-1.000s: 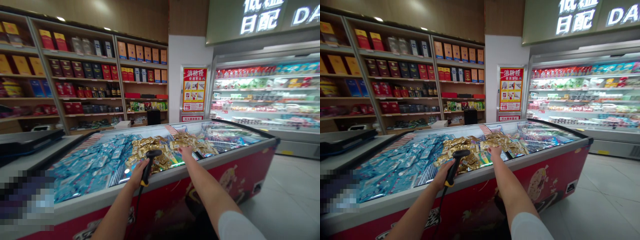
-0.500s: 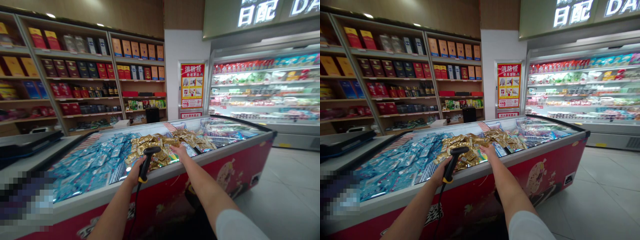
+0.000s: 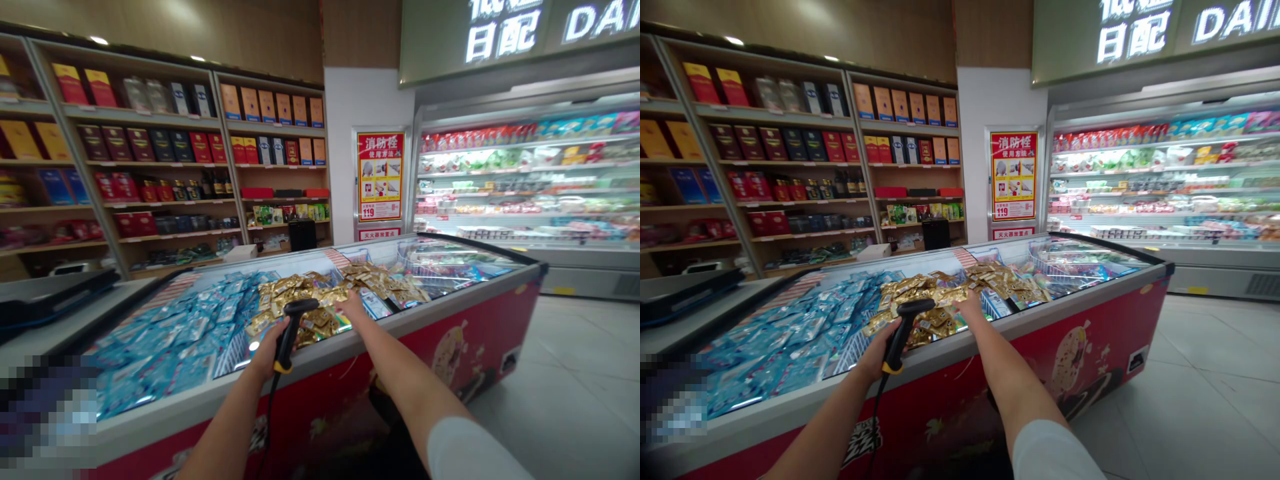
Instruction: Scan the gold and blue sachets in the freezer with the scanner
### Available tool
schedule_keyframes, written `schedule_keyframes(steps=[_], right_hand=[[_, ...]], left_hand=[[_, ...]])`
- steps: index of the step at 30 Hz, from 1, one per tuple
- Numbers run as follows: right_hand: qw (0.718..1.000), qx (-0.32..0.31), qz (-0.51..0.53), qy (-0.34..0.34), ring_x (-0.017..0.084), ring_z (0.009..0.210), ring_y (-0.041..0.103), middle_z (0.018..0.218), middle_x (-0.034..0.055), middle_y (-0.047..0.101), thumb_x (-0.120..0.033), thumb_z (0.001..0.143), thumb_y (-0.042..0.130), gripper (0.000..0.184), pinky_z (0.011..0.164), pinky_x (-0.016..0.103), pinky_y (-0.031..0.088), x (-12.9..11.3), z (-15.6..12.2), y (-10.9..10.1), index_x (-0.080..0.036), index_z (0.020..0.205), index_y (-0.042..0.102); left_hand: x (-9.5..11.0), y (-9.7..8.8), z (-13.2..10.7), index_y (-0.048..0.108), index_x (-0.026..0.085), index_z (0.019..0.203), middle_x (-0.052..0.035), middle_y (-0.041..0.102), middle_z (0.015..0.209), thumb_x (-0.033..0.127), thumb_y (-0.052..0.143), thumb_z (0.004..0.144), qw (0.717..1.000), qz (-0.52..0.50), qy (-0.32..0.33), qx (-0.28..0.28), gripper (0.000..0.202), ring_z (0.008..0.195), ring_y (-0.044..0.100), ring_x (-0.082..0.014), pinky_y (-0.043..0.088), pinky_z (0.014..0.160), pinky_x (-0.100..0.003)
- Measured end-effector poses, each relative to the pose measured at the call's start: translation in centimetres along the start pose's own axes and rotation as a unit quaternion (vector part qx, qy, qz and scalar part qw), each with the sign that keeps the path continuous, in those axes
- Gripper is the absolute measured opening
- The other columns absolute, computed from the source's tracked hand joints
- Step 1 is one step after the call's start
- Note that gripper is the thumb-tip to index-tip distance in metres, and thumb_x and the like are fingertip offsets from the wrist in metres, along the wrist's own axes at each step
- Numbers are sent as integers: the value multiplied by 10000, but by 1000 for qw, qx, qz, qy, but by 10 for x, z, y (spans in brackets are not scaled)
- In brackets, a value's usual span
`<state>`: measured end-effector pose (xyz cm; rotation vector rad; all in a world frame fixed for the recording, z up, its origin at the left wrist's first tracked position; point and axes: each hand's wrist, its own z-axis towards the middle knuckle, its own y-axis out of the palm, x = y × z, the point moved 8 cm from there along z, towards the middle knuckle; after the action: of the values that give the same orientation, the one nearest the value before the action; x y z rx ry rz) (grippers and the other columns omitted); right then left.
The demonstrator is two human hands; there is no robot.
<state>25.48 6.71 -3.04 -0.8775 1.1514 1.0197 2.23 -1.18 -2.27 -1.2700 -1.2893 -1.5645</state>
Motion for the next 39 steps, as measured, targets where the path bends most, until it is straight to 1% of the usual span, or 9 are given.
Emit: schedule_keyframes(steps=[4,7,12,15,23,29,33,36,39], right_hand=[[946,-32,-312,-82,259,889,629,919,122,681,-480,733,636,347,768,340,456,-22,-2,27,-168,884,624],[908,-78,-399,-96,265,888,631,873,152,682,-570,879,364,510,779,346,445,-30,-1,44,-156,815,656],[883,29,-455,-109,254,980,614,1051,153,645,-299,867,493,241,794,317,444,-40,17,14,-167,995,649],[874,45,-476,-85,279,981,622,1107,189,614,-150,769,587,238,785,335,460,-30,31,-2,-141,999,650],[876,24,-471,-98,283,889,663,812,180,684,-79,700,659,67,797,369,465,-21,49,5,-133,739,653],[880,37,-458,-119,262,843,667,808,166,689,-45,766,567,183,787,366,453,-30,44,1,-133,916,622],[890,85,-426,-135,223,835,654,866,132,682,-205,914,399,198,766,321,445,-43,32,-8,-171,1011,568],[925,100,-328,-165,189,765,641,810,76,671,-363,944,313,297,728,281,444,-46,17,-9,-196,923,558],[972,76,-159,-158,167,668,613,712,25,642,-411,866,436,242,643,247,445,-33,7,-8,-199,829,546]], left_hand=[[-1,-3,2,674,106,898,-32,610,594,533,588,748,999,40,7,11,460,474,534,-109,444,452,-208],[-1,-3,1,671,112,900,-32,616,594,554,594,735,998,51,16,17,478,474,535,-111,440,449,-209],[2,-1,-4,673,118,893,-36,612,609,542,614,725,999,36,24,25,460,527,554,-128,457,463,-218],[3,-1,-5,672,122,880,-37,602,597,548,622,717,998,53,36,27,459,517,547,-133,464,453,-229],[0,1,-5,662,149,816,-23,599,573,567,623,707,998,51,37,15,434,480,531,-122,456,454,-229],[-1,0,-4,676,145,855,-27,605,584,568,630,698,998,41,37,14,454,488,543,-127,454,461,-229],[-4,-3,0,675,140,862,-41,617,604,564,611,725,998,51,33,15,450,517,563,-136,468,472,-233],[-5,-3,1,680,137,898,-40,615,599,538,610,742,998,43,32,15,436,511,559,-131,463,464,-224],[-3,-3,-1,679,143,891,-46,633,630,499,626,742,999,27,32,26,390,535,579,-141,464,454,-226]])
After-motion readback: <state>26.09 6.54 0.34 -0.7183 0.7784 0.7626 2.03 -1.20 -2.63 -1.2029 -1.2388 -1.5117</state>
